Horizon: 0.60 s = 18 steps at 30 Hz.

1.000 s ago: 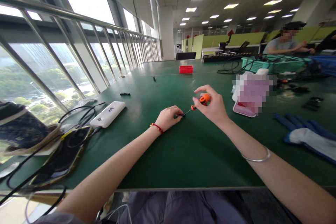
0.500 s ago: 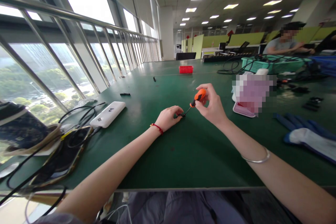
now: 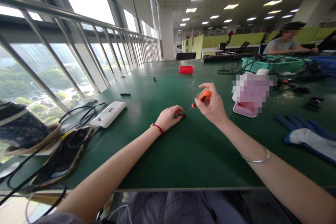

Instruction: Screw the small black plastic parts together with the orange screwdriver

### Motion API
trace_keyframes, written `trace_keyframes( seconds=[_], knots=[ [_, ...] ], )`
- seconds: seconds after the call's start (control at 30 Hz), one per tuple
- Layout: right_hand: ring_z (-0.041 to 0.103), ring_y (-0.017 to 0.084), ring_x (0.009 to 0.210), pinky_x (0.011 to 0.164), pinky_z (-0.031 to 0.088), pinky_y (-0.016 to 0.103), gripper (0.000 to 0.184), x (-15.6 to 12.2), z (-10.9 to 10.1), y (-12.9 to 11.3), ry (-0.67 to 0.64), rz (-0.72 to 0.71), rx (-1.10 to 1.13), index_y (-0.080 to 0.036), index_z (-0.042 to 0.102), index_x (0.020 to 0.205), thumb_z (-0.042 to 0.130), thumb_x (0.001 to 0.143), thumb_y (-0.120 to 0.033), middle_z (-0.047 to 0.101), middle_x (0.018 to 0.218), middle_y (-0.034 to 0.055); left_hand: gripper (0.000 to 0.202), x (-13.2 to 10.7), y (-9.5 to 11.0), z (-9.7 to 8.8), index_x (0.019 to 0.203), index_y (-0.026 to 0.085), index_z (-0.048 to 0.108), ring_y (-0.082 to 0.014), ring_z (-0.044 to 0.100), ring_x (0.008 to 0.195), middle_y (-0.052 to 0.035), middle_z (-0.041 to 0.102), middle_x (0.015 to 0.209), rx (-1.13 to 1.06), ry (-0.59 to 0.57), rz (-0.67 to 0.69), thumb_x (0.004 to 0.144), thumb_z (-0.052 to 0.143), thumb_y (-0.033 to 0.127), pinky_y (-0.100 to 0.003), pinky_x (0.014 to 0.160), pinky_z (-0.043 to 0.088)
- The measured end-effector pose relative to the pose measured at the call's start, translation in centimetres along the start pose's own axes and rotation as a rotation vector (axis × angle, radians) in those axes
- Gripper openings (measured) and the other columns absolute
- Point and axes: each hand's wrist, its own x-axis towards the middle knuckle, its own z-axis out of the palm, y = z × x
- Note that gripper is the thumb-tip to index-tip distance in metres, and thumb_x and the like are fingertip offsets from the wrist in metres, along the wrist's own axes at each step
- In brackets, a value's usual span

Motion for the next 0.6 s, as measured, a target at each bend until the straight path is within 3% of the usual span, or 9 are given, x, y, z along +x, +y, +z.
trace_keyframes(
  seconds=[0.13, 0.23, 0.37, 0.5, 0.6],
  knots=[
    [0.047, 0.013, 0.051, 0.056, 0.039, 0.026, 0.016, 0.09, 0.06, -0.21, -0.051, 0.041, -0.007, -0.022, 0.056, 0.079, 0.056, 0.074, -0.037, 0.047, 0.054, -0.0042, 0.024, 0.00, -0.17, 0.09, 0.096, 0.019, 0.057, -0.0146, 0.063, 0.081, -0.0011, 0.067, 0.089, -0.014, 0.009, 0.014, 0.072, 0.057, 0.016, -0.026, 0.075, 0.051],
    [0.047, 0.012, 0.052, 0.057, 0.039, 0.026, 0.017, 0.09, 0.14, -0.08, -0.050, 0.007, 0.021, -0.022, 0.056, 0.087, 0.057, 0.072, -0.031, 0.050, 0.058, -0.0042, 0.026, 0.03, -0.30, 0.14, 0.095, 0.018, 0.058, -0.0144, 0.063, 0.080, -0.0013, 0.067, 0.088, -0.032, 0.013, 0.009, 0.070, 0.057, 0.014, -0.026, 0.075, 0.051],
    [0.048, 0.013, 0.053, 0.056, 0.039, 0.025, 0.038, 0.07, 0.14, 0.05, -0.032, 0.010, 0.030, -0.022, 0.049, 0.105, 0.059, 0.068, -0.028, 0.050, 0.062, -0.0054, 0.021, 0.05, -0.40, 0.11, 0.090, 0.017, 0.062, -0.0138, 0.062, 0.078, -0.0022, 0.066, 0.086, -0.055, 0.009, 0.010, 0.069, 0.057, 0.013, -0.025, 0.074, 0.051],
    [0.048, 0.014, 0.053, 0.058, 0.039, 0.026, 0.022, 0.12, 0.09, -0.18, -0.045, 0.063, -0.001, -0.022, 0.054, 0.088, 0.056, 0.074, -0.039, 0.047, 0.057, -0.0045, 0.019, 0.05, -0.45, 0.04, 0.087, 0.017, 0.065, -0.0129, 0.061, 0.076, -0.0024, 0.064, 0.086, -0.060, -0.007, 0.032, 0.070, 0.056, 0.013, -0.024, 0.073, 0.051],
    [0.047, 0.012, 0.053, 0.057, 0.038, 0.026, 0.018, 0.10, 0.10, -0.23, -0.070, 0.037, 0.023, -0.021, 0.055, 0.086, 0.056, 0.073, -0.034, 0.049, 0.060, -0.0038, 0.019, 0.06, -0.52, 0.07, 0.087, 0.017, 0.066, -0.0122, 0.060, 0.075, -0.0023, 0.063, 0.085, -0.065, -0.012, 0.041, 0.071, 0.057, 0.014, -0.023, 0.071, 0.050]
  ],
)
